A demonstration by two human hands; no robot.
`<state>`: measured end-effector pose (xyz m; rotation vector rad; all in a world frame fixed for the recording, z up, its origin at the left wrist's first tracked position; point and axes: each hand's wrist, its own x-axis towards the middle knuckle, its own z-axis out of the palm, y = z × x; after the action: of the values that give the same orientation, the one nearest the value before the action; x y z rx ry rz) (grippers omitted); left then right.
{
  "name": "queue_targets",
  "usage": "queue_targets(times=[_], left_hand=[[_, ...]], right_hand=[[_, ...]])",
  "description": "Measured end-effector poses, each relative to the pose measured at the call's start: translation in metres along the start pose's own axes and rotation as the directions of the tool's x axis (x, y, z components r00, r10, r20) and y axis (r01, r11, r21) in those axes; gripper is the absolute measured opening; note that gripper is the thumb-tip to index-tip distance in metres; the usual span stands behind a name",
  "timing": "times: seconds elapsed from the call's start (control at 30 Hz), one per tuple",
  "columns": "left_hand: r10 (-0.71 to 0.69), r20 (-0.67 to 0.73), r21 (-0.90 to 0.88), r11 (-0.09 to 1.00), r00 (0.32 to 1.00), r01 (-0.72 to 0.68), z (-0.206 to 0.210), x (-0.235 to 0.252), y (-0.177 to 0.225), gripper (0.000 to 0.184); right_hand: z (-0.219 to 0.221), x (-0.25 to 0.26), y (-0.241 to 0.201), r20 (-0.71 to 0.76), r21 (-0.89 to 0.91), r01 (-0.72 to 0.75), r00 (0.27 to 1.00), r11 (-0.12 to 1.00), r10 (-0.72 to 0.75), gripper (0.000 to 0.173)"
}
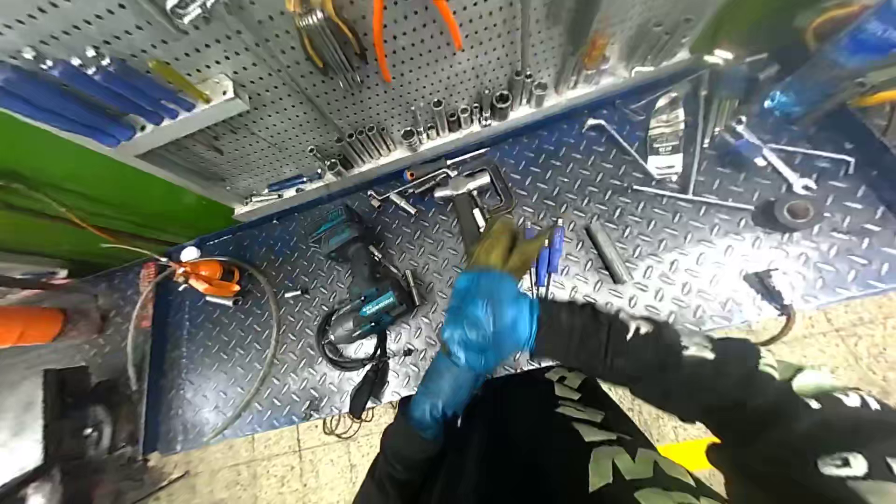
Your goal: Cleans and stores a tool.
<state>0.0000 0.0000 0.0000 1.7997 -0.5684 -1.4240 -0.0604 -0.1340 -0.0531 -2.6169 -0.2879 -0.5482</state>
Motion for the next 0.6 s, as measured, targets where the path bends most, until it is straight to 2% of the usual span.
queue_targets(times=[0.03, 0.1, 0.13, 0.17, 0.2, 0.23, 0.27, 0.37, 0.47, 0.5, 0.6], left_hand=[[-0.013, -0.025, 0.083, 0.996, 1.0, 0.015, -0.003, 0.0, 0.0, 0.019], [0.043, 0.023, 0.216, 0.975, 0.999, -0.047, -0.017, 0.003, -0.011, 0.024], [0.078, 0.072, 0.227, 0.97, 0.994, -0.092, -0.023, -0.001, -0.018, 0.026], [0.096, 0.112, 0.216, 0.969, 0.989, -0.119, -0.028, -0.006, -0.021, 0.028], [0.11, 0.146, 0.183, 0.974, 0.983, -0.136, -0.031, -0.007, -0.023, 0.029], [0.121, 0.169, 0.14, 0.979, 0.978, -0.146, -0.032, -0.005, -0.025, 0.028], [0.12, 0.183, 0.101, 0.985, 0.976, -0.14, -0.033, -0.006, -0.029, 0.028], [0.12, 0.185, 0.09, 0.986, 0.975, -0.139, -0.04, -0.009, -0.048, 0.027], [0.125, 0.178, 0.25, 0.954, 0.976, -0.168, -0.059, -0.014, -0.066, 0.027], [0.116, 0.181, 0.273, 0.948, 0.977, -0.163, -0.066, -0.017, -0.075, 0.026], [0.032, 0.197, 0.322, 0.942, 0.98, -0.095, -0.083, -0.03, -0.095, 0.024]], right_hand=[[-0.01, 0.001, 0.019, 0.033, 0.014, -0.065, 0.997, 0.998, 0.065, 0.029], [-0.023, 0.002, 0.063, -0.03, -0.059, -0.206, 0.978, 0.977, 0.205, 0.016], [-0.033, -0.002, 0.081, -0.026, -0.072, -0.361, 0.933, 0.93, 0.36, 0.016], [-0.045, -0.005, 0.098, -0.072, -0.052, -0.523, 0.852, 0.851, 0.519, 0.022], [-0.057, -0.007, 0.111, -0.185, 0.007, -0.627, 0.764, 0.779, 0.618, 0.029], [-0.068, -0.004, 0.119, -0.285, 0.103, -0.664, 0.693, 0.74, 0.662, 0.034], [-0.076, 0.001, 0.12, -0.348, 0.194, -0.646, 0.658, 0.738, 0.668, 0.034], [-0.065, -0.005, 0.108, -0.324, 0.35, -0.58, 0.662, 0.736, 0.676, 0.029], [-0.045, -0.032, 0.102, -0.243, 0.271, -0.633, 0.684, 0.725, 0.688, 0.034], [-0.042, -0.043, 0.099, -0.217, 0.202, -0.661, 0.69, 0.723, 0.691, 0.042], [-0.04, -0.072, 0.079, -0.184, 0.044, -0.71, 0.685, 0.703, 0.705, 0.084]])
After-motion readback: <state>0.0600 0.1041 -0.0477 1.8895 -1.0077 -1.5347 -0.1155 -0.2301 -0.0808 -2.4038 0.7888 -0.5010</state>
